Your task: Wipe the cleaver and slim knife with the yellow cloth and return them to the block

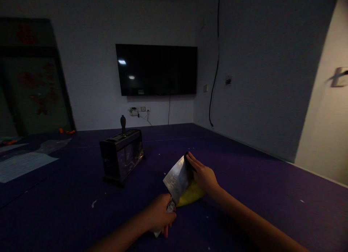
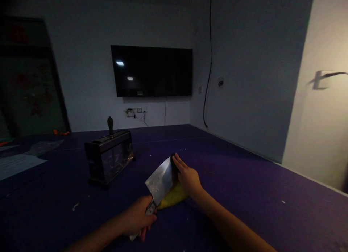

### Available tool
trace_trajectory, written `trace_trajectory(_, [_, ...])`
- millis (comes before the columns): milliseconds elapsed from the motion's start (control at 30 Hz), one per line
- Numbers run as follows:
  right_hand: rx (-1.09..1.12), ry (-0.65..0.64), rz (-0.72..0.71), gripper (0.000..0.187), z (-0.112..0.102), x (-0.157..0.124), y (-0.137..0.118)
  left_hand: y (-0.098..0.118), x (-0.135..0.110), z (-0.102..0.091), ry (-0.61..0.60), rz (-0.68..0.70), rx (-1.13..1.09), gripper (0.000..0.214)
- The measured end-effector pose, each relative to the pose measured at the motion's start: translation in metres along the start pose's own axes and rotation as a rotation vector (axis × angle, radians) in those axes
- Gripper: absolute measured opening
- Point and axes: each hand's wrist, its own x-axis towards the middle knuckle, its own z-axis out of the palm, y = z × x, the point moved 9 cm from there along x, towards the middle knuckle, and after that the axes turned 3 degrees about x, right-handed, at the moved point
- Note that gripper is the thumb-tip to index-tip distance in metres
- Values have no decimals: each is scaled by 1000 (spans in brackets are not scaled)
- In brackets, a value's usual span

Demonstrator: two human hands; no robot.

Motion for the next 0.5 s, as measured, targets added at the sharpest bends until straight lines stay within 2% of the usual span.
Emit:
trace_trajectory(267, [-9,5,-9,74,1,-2,-6,0,1,1,-19,16,-21,19])
trace_trajectory(367, [-60,-56,-44,73,6,-5,-18,-1,1,0,-5,8,-23,18])
trace_trajectory(500, [-94,-137,-161,75,15,-12,-44,-1,1,1,18,21,-57,21])
